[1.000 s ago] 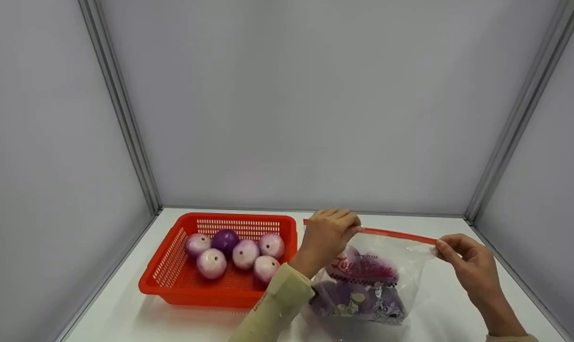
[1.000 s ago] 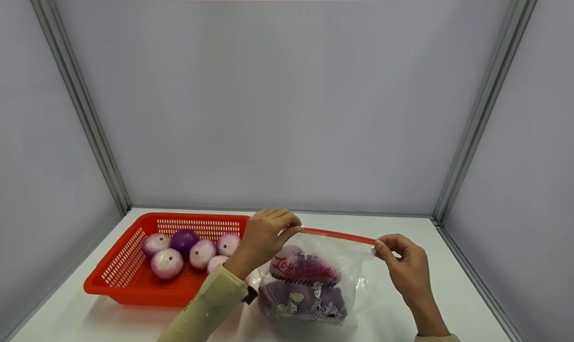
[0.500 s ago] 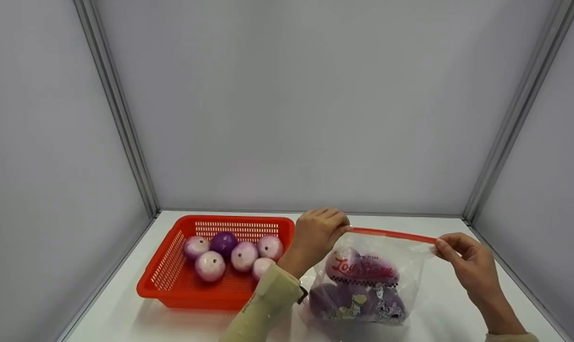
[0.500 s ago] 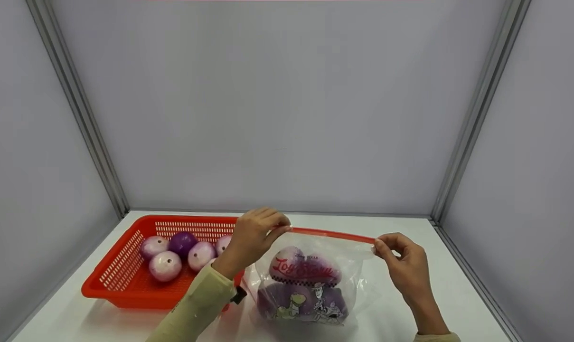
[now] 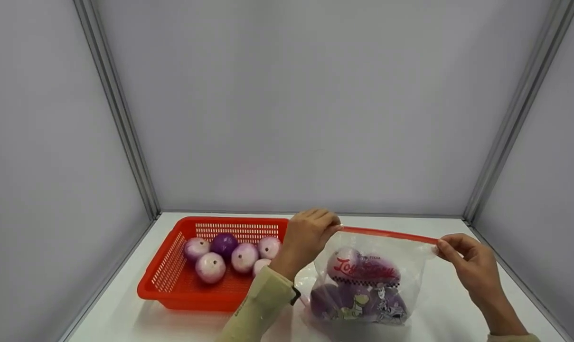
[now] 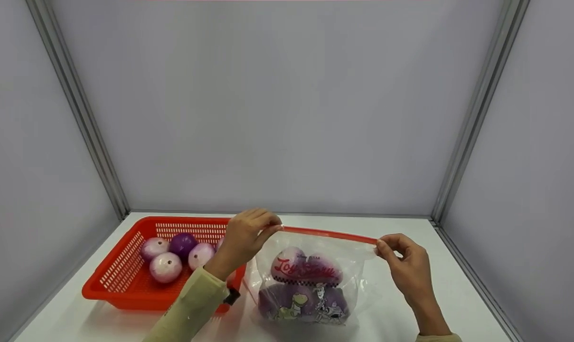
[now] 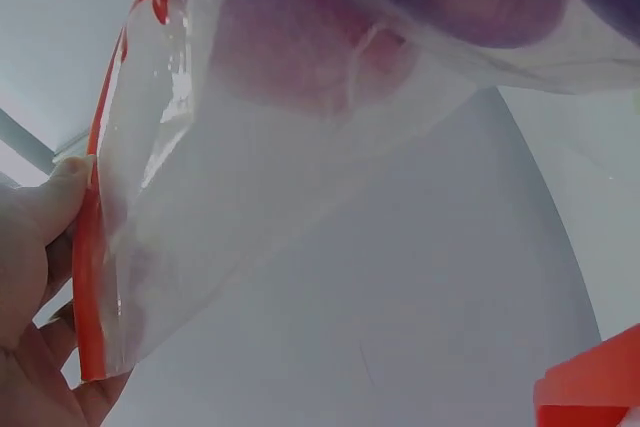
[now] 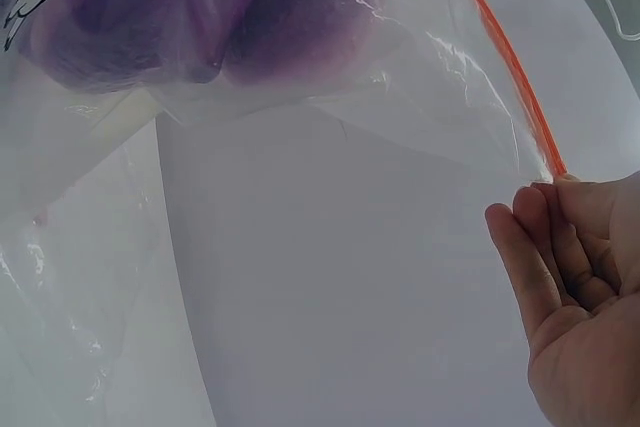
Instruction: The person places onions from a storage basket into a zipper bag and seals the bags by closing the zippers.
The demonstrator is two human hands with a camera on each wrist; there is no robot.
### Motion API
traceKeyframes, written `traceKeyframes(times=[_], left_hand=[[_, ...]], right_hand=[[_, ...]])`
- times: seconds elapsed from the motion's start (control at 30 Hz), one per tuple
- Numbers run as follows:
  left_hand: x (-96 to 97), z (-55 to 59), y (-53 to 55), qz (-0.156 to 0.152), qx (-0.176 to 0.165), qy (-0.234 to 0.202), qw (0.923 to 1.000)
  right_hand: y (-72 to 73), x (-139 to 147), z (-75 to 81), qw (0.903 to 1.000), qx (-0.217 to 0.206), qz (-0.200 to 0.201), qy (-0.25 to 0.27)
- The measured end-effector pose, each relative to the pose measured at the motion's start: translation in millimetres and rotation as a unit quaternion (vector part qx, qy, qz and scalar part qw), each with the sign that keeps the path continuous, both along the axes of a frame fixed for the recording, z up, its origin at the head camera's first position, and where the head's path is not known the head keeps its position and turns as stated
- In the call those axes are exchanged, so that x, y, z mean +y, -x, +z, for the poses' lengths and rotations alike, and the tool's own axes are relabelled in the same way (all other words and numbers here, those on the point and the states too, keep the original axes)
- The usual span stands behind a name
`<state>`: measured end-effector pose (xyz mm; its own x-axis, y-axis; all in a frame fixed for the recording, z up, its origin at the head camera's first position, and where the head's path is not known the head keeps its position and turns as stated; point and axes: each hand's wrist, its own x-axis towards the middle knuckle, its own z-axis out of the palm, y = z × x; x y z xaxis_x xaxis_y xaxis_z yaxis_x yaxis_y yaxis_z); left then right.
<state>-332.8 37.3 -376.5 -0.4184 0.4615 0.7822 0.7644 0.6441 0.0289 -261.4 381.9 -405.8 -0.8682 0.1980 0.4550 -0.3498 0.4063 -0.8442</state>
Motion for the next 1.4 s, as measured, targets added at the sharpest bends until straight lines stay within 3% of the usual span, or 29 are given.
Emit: traceKeyframes(times=[0.47, 0.7, 0.97, 1.4], left_hand=[[-13.2, -3.0, 3.3, -0.006, -0.003, -0.022, 0.9997], [-19.4, -4.1, 4.8, -0.006, -0.010, -0.029, 0.9995], [-26.6, -3.4, 4.5, -0.008, -0.024, -0.043, 0.9987], [-38.5, -2.4, 7.8, -0.001, -0.034, -0.047, 0.9983]], right_hand=[[-1.6, 1, -1.0, 0.9999, -0.012, -0.007, 0.002], [-1.4, 1, -0.4, 0.9995, -0.003, 0.005, 0.031], [-1.6, 2, -1.0, 0.9998, -0.010, -0.011, 0.014], [-2.2, 5, -1.2, 0.9998, -0.003, -0.003, 0.020]])
